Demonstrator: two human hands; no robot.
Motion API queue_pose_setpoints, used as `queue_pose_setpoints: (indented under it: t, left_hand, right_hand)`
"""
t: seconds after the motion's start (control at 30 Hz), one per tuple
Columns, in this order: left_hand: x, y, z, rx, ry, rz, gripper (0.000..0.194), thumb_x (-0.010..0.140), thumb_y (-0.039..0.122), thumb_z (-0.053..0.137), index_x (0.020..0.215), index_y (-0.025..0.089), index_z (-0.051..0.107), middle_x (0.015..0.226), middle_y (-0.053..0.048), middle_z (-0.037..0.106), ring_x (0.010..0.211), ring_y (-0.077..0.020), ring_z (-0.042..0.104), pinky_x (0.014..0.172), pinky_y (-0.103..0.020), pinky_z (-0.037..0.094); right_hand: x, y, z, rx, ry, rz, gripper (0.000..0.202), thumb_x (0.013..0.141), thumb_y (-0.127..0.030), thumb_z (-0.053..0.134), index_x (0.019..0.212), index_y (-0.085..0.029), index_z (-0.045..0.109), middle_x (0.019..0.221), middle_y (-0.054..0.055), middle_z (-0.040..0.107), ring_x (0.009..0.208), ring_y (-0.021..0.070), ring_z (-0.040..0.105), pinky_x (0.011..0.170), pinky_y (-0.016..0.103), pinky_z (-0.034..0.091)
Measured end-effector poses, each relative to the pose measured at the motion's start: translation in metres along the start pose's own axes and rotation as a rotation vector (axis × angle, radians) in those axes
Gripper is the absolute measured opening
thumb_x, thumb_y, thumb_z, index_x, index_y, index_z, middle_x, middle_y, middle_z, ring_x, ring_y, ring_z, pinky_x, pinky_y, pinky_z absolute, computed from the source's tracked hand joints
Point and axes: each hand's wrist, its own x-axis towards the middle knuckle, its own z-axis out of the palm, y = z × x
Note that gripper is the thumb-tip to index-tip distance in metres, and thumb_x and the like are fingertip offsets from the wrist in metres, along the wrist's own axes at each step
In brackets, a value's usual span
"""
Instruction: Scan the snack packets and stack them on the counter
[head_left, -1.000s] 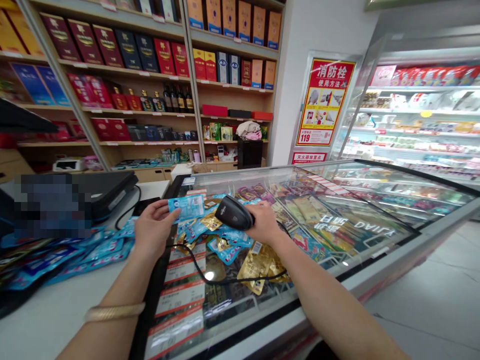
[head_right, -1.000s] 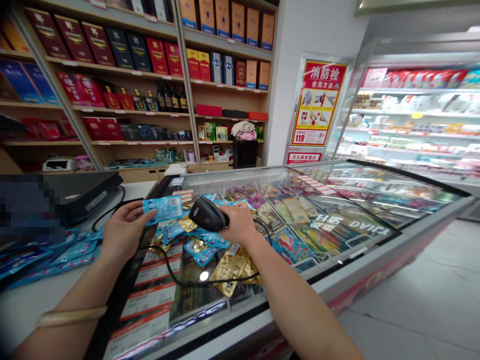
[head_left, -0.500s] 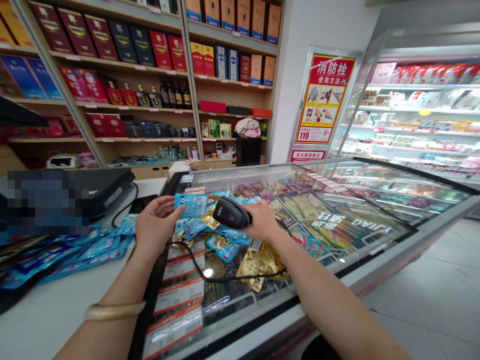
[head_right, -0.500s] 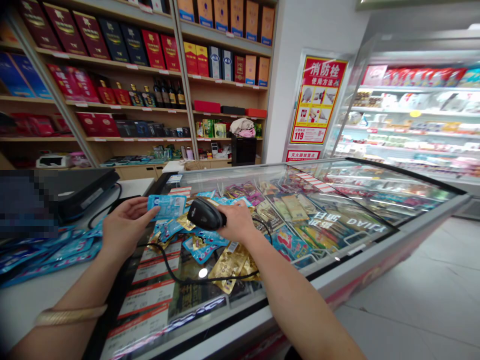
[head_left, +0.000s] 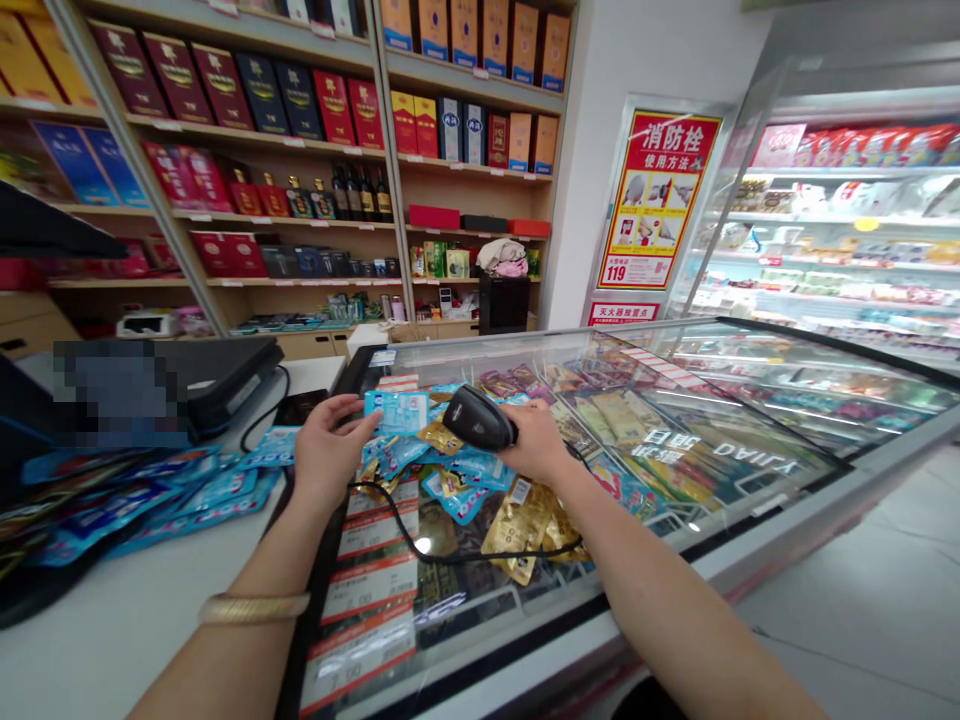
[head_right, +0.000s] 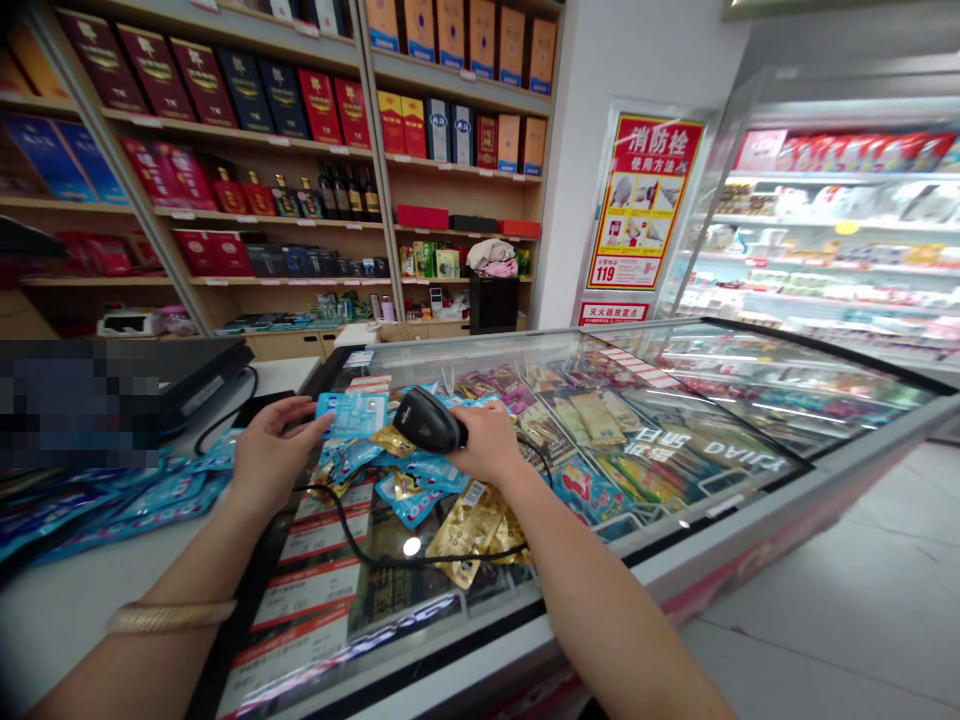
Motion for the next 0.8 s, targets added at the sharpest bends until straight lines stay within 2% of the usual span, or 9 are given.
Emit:
queue_pose_setpoints:
  t: [0.1,0.17,0.23,0.3,0.4,0.47,0.6,0.7,0.8]
  left_hand:
    - [0.001,-0.005,0.002,0.174,-0.185,0.022,0.039,0.069,0.039,0.070,0.102,0.017,0.070,0.111,-0.012,0.074,0.096,-0.0258,0.071,0.088,-0.041,0.058]
    - [0.004,-0.007,0.000,0.335,-0.275,0.155,0.037,0.072,0.041,0.065,0.100,0.018,0.073,0.113,-0.012,0.074,0.106,-0.0283,0.068,0.099,-0.045,0.052]
    - [0.009,-0.007,-0.009,0.505,-0.224,0.297,0.037,0.075,0.042,0.060,0.100,0.019,0.073,0.118,-0.013,0.072,0.116,-0.0321,0.063,0.106,-0.051,0.045]
    - [0.014,-0.006,-0.023,0.668,-0.045,0.345,0.039,0.078,0.043,0.057,0.105,0.018,0.072,0.123,-0.019,0.068,0.123,-0.0401,0.056,0.105,-0.064,0.038]
    - [0.021,-0.007,-0.049,0.853,0.223,0.219,0.053,0.079,0.051,0.056,0.115,0.014,0.065,0.128,-0.029,0.059,0.130,-0.0545,0.042,0.094,-0.080,0.028]
    - [0.025,-0.010,-0.063,0.934,0.276,0.095,0.062,0.077,0.055,0.057,0.118,0.010,0.060,0.128,-0.033,0.056,0.130,-0.0599,0.037,0.088,-0.082,0.026]
    - [0.027,-0.014,-0.069,1.093,0.185,-0.066,0.066,0.075,0.055,0.055,0.117,0.004,0.057,0.125,-0.038,0.056,0.133,-0.0591,0.035,0.091,-0.078,0.027]
    - [0.024,-0.013,-0.065,1.162,0.127,-0.110,0.069,0.074,0.052,0.056,0.120,0.001,0.055,0.125,-0.039,0.056,0.137,-0.0582,0.032,0.096,-0.076,0.028]
    - [0.021,-0.011,-0.063,1.198,0.097,-0.118,0.065,0.072,0.049,0.058,0.118,0.003,0.056,0.123,-0.037,0.058,0.136,-0.0589,0.032,0.095,-0.077,0.029]
  right_hand:
    - [0.000,0.002,0.000,0.016,0.035,0.023,0.019,0.069,-0.023,0.067,0.089,-0.022,0.067,0.082,0.002,0.074,0.082,0.0223,0.065,0.079,0.031,0.031]
    - [-0.001,0.004,0.001,0.031,0.055,0.033,0.021,0.070,-0.024,0.066,0.090,-0.023,0.068,0.083,0.003,0.075,0.083,0.0224,0.065,0.079,0.031,0.032]
    - [-0.001,0.006,0.002,0.038,0.061,0.044,0.022,0.069,-0.024,0.066,0.091,-0.023,0.069,0.085,0.003,0.075,0.083,0.0227,0.066,0.079,0.032,0.032]
    - [0.000,0.008,0.003,0.032,0.060,0.058,0.024,0.068,-0.024,0.067,0.092,-0.023,0.069,0.086,0.003,0.075,0.084,0.0231,0.066,0.080,0.032,0.033]
    - [0.000,0.011,0.004,0.019,0.061,0.083,0.026,0.067,-0.023,0.068,0.093,-0.023,0.070,0.087,0.004,0.076,0.085,0.0239,0.067,0.080,0.032,0.034]
    - [0.000,0.013,0.004,0.016,0.057,0.100,0.026,0.067,-0.023,0.068,0.093,-0.023,0.070,0.088,0.004,0.076,0.086,0.0244,0.067,0.081,0.032,0.034]
    - [0.000,0.016,0.004,0.005,0.047,0.131,0.025,0.069,-0.024,0.069,0.094,-0.022,0.071,0.088,0.005,0.076,0.087,0.0254,0.068,0.082,0.033,0.035]
    - [0.000,0.018,0.004,-0.023,0.047,0.149,0.025,0.071,-0.030,0.071,0.095,-0.022,0.072,0.087,0.006,0.076,0.087,0.0261,0.068,0.080,0.032,0.036]
    - [0.001,0.020,0.003,-0.052,0.050,0.161,0.024,0.072,-0.032,0.071,0.094,-0.023,0.072,0.086,0.006,0.076,0.086,0.0257,0.068,0.079,0.031,0.036]
